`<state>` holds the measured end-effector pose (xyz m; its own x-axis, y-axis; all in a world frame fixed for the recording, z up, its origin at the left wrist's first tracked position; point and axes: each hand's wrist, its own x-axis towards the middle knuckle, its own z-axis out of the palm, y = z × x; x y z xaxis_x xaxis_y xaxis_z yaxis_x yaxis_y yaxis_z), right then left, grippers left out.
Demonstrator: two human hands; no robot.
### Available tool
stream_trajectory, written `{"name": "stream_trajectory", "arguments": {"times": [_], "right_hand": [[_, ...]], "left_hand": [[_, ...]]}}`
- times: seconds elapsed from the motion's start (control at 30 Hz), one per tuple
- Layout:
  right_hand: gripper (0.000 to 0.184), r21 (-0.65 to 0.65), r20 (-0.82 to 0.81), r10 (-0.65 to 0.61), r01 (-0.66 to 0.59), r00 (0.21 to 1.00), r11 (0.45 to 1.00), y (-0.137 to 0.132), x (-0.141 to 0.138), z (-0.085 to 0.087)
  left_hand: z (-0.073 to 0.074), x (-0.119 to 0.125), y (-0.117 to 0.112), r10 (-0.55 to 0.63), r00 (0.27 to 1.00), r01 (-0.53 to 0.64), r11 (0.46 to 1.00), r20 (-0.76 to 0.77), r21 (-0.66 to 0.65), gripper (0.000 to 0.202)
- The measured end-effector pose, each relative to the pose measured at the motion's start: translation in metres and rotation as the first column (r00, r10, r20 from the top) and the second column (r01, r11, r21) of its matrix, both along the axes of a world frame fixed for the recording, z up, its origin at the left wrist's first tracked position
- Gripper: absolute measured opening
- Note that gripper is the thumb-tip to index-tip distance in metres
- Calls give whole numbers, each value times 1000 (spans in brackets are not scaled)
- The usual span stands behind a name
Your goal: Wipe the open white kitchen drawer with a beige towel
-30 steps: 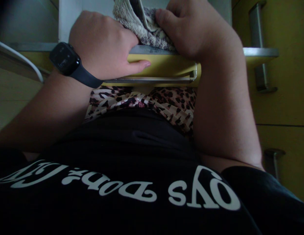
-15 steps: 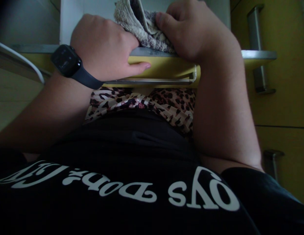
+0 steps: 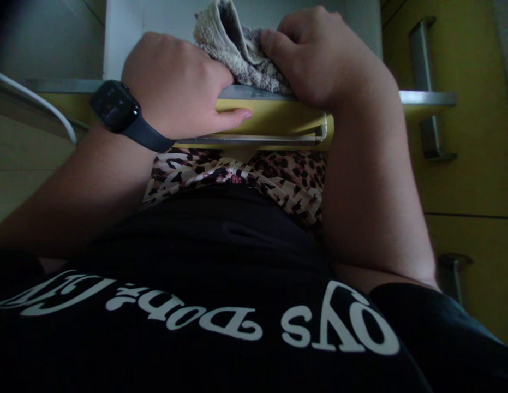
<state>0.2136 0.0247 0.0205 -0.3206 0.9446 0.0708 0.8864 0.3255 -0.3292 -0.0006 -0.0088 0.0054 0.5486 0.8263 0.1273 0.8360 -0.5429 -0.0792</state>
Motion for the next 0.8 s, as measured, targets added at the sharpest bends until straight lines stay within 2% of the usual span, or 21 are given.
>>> {"name": "stream_trajectory", "arguments": {"times": [0.63, 0.8], "right_hand": [[41, -12, -20, -13, 13, 1000, 1000, -1, 0, 1], [41, -4, -16, -8, 8, 1000, 1000, -2, -1, 0]], "left_hand": [[-1, -1, -2, 17, 1000, -16, 999, -22, 32, 71], [-1, -1, -1, 31, 999, -31, 999, 8, -18, 73]]}}
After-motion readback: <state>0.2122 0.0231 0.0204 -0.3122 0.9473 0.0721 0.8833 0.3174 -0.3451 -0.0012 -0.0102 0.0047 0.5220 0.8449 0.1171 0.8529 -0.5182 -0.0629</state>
